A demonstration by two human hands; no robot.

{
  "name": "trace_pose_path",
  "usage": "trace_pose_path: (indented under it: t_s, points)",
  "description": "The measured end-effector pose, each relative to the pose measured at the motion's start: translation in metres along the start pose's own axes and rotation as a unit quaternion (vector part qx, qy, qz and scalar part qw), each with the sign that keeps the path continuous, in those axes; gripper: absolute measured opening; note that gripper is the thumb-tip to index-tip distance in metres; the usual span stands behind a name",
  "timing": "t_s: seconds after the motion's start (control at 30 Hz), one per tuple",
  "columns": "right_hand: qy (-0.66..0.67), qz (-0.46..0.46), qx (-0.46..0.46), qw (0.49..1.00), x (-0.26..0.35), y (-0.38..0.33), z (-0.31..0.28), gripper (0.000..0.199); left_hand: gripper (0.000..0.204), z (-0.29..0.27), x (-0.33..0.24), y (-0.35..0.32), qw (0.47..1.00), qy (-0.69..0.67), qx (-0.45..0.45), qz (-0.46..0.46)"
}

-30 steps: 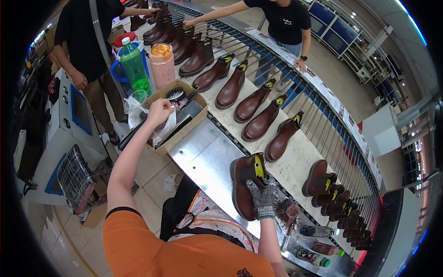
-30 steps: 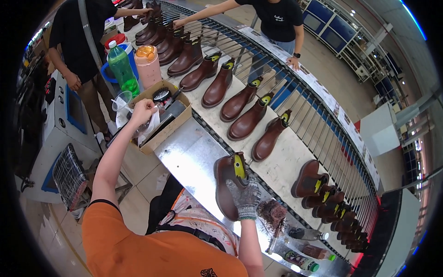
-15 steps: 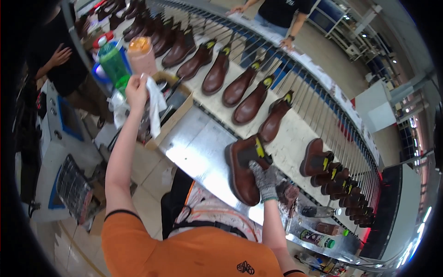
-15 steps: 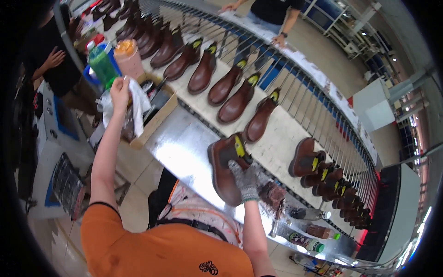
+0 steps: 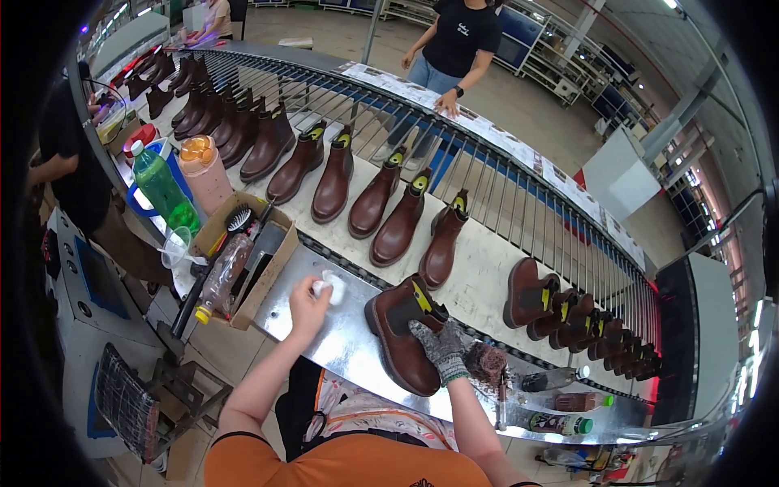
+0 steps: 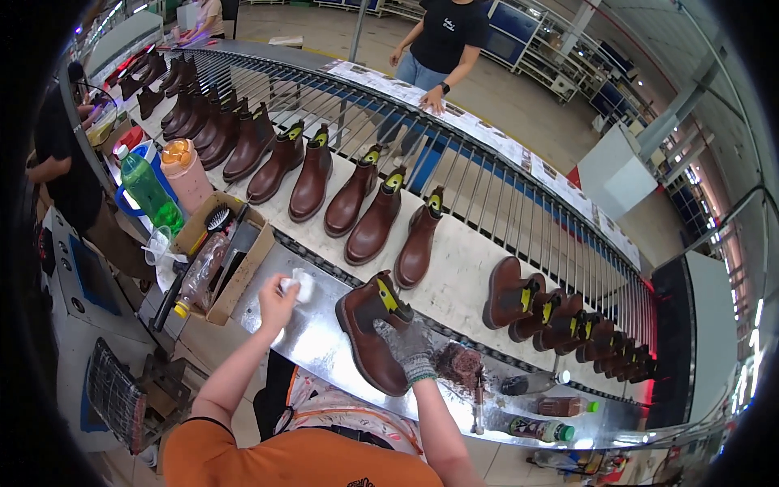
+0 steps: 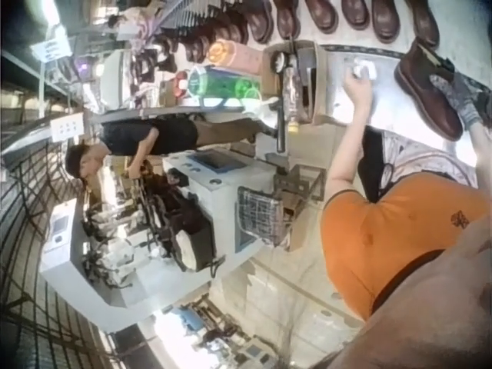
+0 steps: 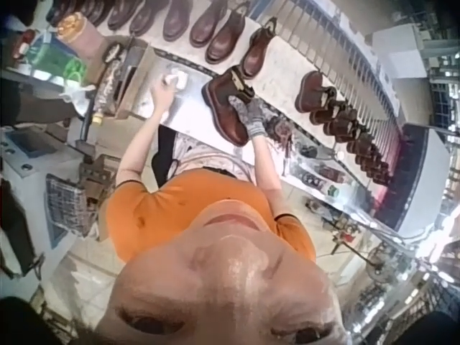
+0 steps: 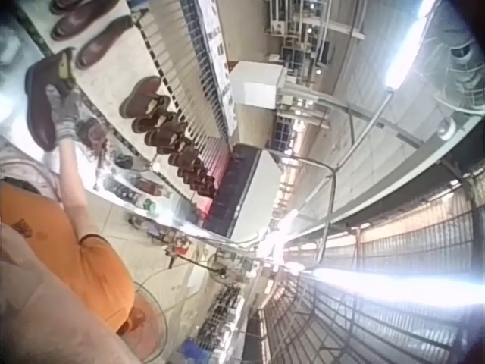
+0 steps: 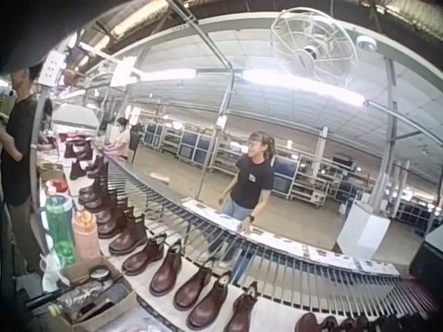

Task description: The recorder applies adhesive to the edges of leather boots and uses a cloth to wipe and finish the surfaces on a shoe manufacturing assembly line.

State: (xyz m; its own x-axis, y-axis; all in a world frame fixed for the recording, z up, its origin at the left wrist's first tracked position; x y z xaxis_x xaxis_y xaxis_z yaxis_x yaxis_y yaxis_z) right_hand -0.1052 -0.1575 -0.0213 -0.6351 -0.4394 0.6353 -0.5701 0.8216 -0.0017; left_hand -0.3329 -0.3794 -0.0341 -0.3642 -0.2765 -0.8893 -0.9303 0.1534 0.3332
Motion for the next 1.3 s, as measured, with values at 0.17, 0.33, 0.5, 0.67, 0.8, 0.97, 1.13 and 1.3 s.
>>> trace_pose_path:
  t_s: [0.17,0.33,0.5,0.67,0.8,0.97,1.13,1.3]
  points:
    - [0.027,-0.001,0.003,1.0,0.012,-0.002,-0.009,0.056,0.024,0.035,0.014,-0.048,0.995,0.061,0.066,-0.041]
    - [0.016,0.005,0.01,1.0,0.003,-0.012,-0.007,0.06,0.02,0.039,-0.006,-0.07,0.999,-0.027,0.034,0.01]
    - [0.053,-0.003,0.011,0.999,-0.004,-0.012,-0.002,0.06,0.017,0.044,0.0,-0.084,0.996,-0.061,0.039,-0.045]
    - [0.09,-0.059,-0.046,0.993,-0.014,0.004,0.0,0.05,0.016,0.055,-0.016,-0.069,0.997,-0.057,0.042,-0.01]
    - [0.065,-0.002,0.007,0.998,-0.027,0.021,0.004,0.044,0.014,0.069,-0.014,-0.059,0.989,-0.134,0.05,-0.047]
    - [0.077,-0.028,0.008,0.997,-0.023,0.017,0.005,0.039,0.012,0.07,-0.009,-0.065,0.988,-0.144,0.055,-0.033]
    - [0.055,-0.02,-0.037,0.998,-0.044,0.012,0.008,0.041,0.015,0.076,-0.003,-0.074,0.98,-0.157,0.093,-0.079]
    - [0.056,0.0,-0.013,0.998,-0.02,0.005,-0.003,0.043,0.016,0.072,-0.003,-0.069,0.988,-0.137,0.064,-0.024]
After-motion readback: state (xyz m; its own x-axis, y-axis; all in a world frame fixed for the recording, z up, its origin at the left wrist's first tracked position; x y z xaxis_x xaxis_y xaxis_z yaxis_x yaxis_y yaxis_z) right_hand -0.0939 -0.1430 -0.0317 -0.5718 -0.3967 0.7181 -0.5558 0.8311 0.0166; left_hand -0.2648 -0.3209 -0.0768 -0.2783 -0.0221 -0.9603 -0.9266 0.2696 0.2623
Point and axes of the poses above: each hand's wrist, its own y-axis towards the middle knuckle, its own z-axis out of the palm, x = y × z, the point moved 9 cm from there along y, towards the middle knuckle, and after that the axes turned 9 degrees about -x, right-handed, at the moved point
